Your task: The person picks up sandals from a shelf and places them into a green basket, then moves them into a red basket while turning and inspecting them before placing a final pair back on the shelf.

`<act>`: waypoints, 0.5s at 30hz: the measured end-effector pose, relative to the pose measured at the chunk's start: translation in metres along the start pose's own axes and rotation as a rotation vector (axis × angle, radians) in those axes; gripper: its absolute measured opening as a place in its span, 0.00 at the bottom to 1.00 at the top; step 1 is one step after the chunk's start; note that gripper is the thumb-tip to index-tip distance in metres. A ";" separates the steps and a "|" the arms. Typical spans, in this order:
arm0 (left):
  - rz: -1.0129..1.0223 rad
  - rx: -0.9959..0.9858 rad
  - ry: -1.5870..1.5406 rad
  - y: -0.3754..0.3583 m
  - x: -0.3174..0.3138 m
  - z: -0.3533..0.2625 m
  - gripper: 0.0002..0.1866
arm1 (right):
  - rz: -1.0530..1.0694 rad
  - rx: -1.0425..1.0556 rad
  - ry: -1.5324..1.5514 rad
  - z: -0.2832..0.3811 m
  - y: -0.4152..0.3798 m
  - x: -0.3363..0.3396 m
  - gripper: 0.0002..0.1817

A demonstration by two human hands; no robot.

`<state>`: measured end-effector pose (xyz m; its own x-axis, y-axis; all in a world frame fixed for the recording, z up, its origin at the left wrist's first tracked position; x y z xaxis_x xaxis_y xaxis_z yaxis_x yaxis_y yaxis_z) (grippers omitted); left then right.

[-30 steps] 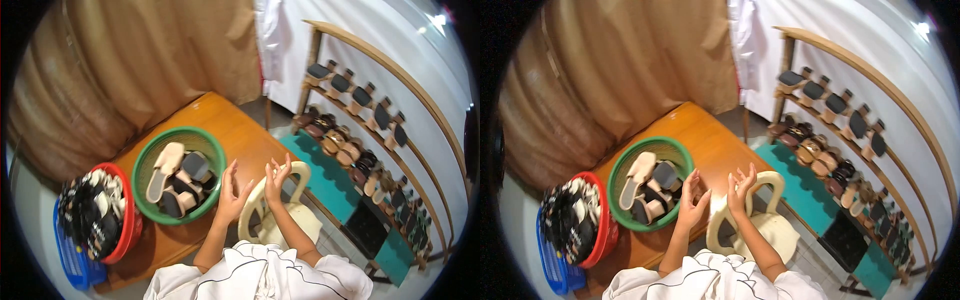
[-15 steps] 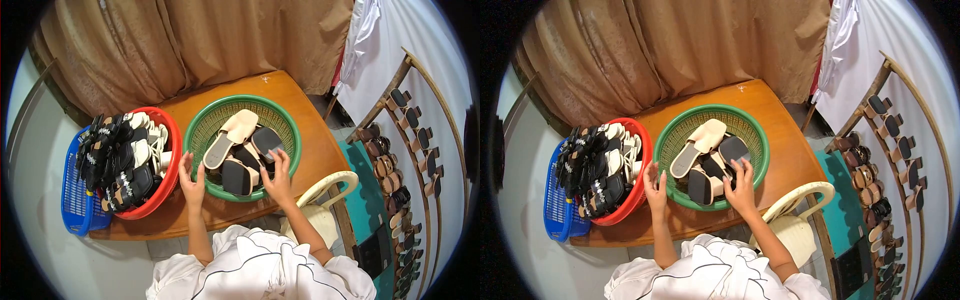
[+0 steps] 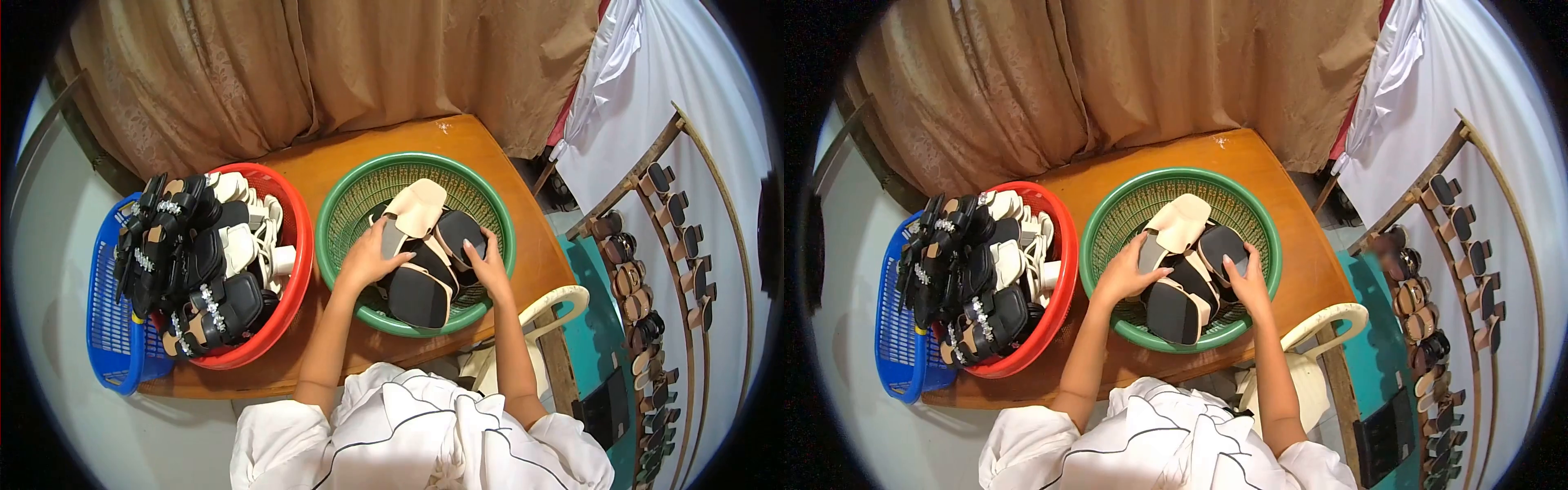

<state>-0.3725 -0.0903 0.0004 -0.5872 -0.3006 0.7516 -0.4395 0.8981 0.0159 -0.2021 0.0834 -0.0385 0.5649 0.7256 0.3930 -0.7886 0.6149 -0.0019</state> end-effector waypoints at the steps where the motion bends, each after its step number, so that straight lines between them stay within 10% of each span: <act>1: 0.017 0.013 -0.020 0.003 0.001 0.003 0.44 | 0.012 -0.020 0.051 0.006 -0.001 0.002 0.33; 15: -0.423 0.068 -0.099 0.025 0.060 0.032 0.38 | 0.424 -0.422 0.174 -0.025 0.070 0.004 0.31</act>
<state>-0.4402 -0.0958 0.0250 -0.4069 -0.6696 0.6213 -0.6969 0.6673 0.2628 -0.2493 0.1367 -0.0600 0.2830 0.9512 0.1232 -0.8091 0.3057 -0.5019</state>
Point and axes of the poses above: each hand's wrist, its own y-axis towards the middle knuckle, its own x-axis out of the back of the hand, z = x × y, the point moved 6 cm from there along y, towards the middle knuckle, and after that the axes turned 15 degrees about z, right-handed, at the moved point
